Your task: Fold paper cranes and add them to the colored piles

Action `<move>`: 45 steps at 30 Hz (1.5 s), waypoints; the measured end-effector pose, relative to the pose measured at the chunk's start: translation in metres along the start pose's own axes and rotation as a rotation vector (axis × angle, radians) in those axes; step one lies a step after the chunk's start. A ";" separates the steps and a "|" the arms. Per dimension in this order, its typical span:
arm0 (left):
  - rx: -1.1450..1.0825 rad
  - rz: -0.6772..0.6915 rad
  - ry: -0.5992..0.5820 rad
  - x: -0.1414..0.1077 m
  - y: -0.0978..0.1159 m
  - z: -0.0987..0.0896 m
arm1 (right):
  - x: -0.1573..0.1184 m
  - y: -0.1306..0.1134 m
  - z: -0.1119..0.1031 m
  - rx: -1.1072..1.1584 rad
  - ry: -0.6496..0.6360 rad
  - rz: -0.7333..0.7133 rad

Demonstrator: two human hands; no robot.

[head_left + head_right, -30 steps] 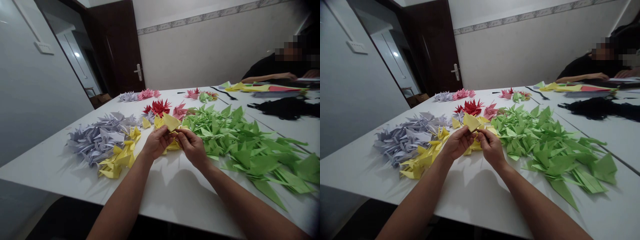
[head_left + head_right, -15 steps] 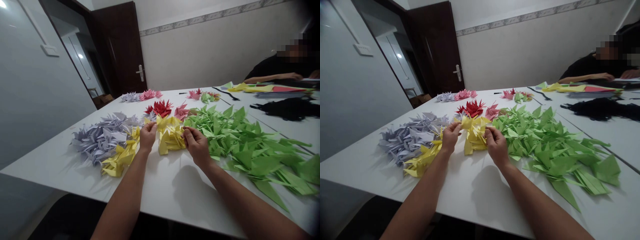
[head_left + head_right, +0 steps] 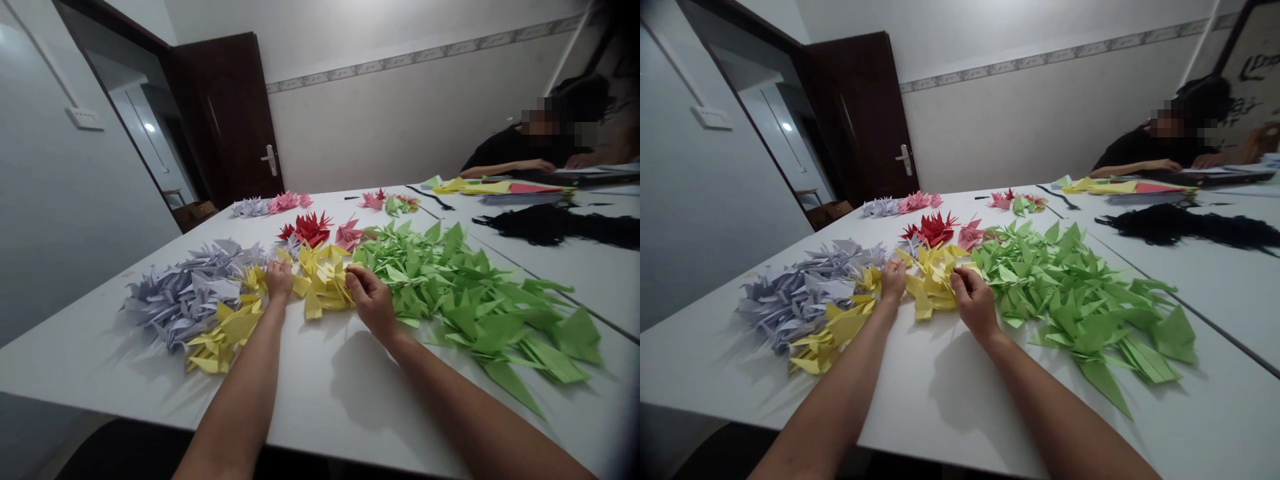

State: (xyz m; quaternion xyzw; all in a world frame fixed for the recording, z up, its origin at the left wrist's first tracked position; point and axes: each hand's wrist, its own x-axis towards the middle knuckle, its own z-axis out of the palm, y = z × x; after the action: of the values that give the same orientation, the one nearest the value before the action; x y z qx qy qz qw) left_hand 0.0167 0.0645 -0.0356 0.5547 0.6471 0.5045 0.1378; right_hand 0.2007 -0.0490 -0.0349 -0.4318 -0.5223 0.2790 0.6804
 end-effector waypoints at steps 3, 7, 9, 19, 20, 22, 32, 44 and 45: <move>0.030 -0.004 -0.025 0.011 -0.003 0.004 | -0.002 -0.002 0.001 -0.024 -0.008 -0.012; 0.007 0.049 -0.061 0.022 -0.007 0.005 | -0.003 -0.007 0.002 -0.061 -0.022 -0.052; -0.020 0.075 -0.060 0.025 -0.012 0.006 | -0.004 -0.008 0.003 -0.087 -0.040 -0.065; -0.224 0.145 0.262 0.005 0.020 -0.007 | -0.010 -0.004 0.006 -0.188 -0.084 -0.157; -0.335 0.182 0.277 -0.003 0.029 -0.008 | -0.010 -0.004 0.006 -0.187 -0.074 -0.153; -0.532 0.274 0.227 -0.022 0.046 -0.007 | -0.010 -0.005 0.006 -0.176 -0.046 -0.141; -0.574 0.726 -0.026 -0.080 0.059 -0.013 | -0.012 -0.013 0.004 -0.142 -0.073 -0.288; -0.495 0.936 -0.078 -0.074 0.062 -0.021 | -0.005 -0.018 0.000 -0.318 -0.094 -0.246; -0.514 0.910 -0.088 -0.075 0.063 -0.021 | -0.005 -0.018 0.000 -0.319 -0.088 -0.249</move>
State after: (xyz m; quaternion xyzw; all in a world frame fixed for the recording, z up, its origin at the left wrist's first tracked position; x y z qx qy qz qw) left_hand 0.0632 -0.0180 -0.0040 0.7485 0.1897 0.6322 0.0634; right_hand 0.1976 -0.0615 -0.0213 -0.4536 -0.6383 0.1253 0.6091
